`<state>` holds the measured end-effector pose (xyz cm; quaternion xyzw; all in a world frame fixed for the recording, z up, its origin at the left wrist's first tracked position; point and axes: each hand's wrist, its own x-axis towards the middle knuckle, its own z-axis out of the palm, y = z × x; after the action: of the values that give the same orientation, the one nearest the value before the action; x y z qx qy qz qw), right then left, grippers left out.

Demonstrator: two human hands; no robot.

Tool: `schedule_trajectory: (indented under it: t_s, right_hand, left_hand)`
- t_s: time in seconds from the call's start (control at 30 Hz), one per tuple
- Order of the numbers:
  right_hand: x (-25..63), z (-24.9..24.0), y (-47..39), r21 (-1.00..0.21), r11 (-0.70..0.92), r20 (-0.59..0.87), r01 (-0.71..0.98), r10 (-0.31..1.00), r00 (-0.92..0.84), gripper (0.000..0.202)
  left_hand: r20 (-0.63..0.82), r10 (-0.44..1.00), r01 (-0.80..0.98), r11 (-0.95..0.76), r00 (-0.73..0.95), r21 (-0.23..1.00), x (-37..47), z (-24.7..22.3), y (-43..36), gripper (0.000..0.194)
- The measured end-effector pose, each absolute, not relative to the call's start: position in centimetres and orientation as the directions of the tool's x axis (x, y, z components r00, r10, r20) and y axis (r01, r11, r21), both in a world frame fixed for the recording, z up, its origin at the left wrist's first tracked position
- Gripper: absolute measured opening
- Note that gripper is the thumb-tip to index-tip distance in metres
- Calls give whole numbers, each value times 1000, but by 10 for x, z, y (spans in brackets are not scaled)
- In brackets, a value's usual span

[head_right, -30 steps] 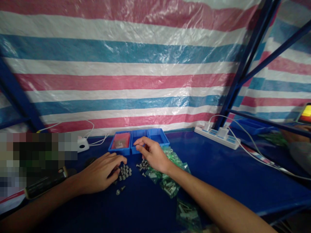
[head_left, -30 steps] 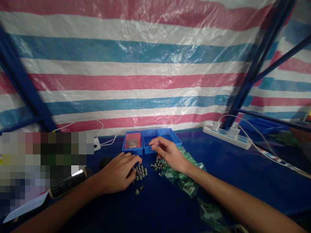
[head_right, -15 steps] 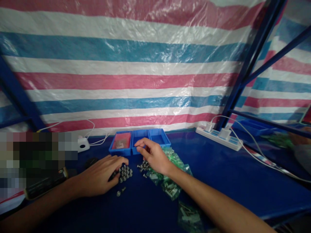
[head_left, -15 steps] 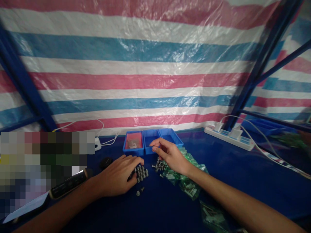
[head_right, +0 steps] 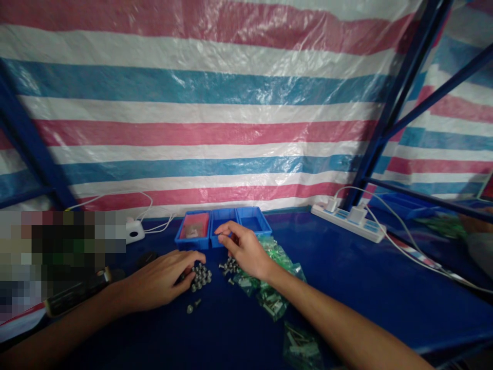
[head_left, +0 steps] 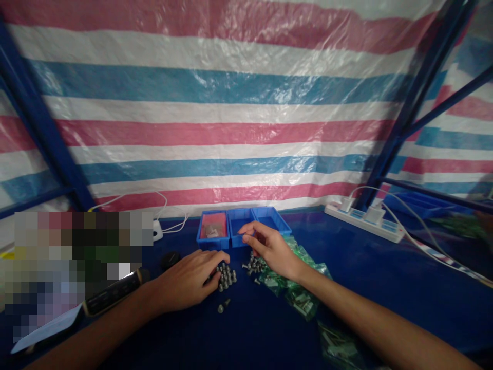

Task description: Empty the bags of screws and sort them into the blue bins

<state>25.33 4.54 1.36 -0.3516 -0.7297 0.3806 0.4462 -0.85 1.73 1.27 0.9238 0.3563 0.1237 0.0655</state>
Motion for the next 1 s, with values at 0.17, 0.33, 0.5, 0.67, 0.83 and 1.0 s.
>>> schedule_trajectory:
  t_s: [0.17, 0.33, 0.5, 0.67, 0.83, 1.0]
  right_hand:
    - [252, 11, 47, -871, 464, 385, 162, 849, -362, 22]
    - [252, 9, 48, -868, 472, 397, 153, 846, -356, 23]
    - [253, 9, 48, -826, 521, 427, 217, 828, -365, 20]
    - [255, 9, 50, -764, 585, 490, 272, 801, -344, 14]
    - [255, 11, 49, -723, 615, 516, 315, 784, -345, 12]
    - [255, 13, 47, -753, 593, 491, 285, 795, -357, 15]
  left_hand:
    - [182, 677, 648, -736, 714, 195, -8, 14, 18, 26]
    - [177, 670, 644, -742, 720, 187, -9, 12, 18, 27]
    - [163, 685, 676, -728, 710, 115, -9, 11, 17, 30]
    - [159, 680, 674, -732, 715, 97, -7, 13, 16, 31]
    - [173, 678, 671, -734, 715, 104, -7, 12, 16, 32]
    - [166, 675, 670, -737, 719, 93, -7, 11, 17, 31]
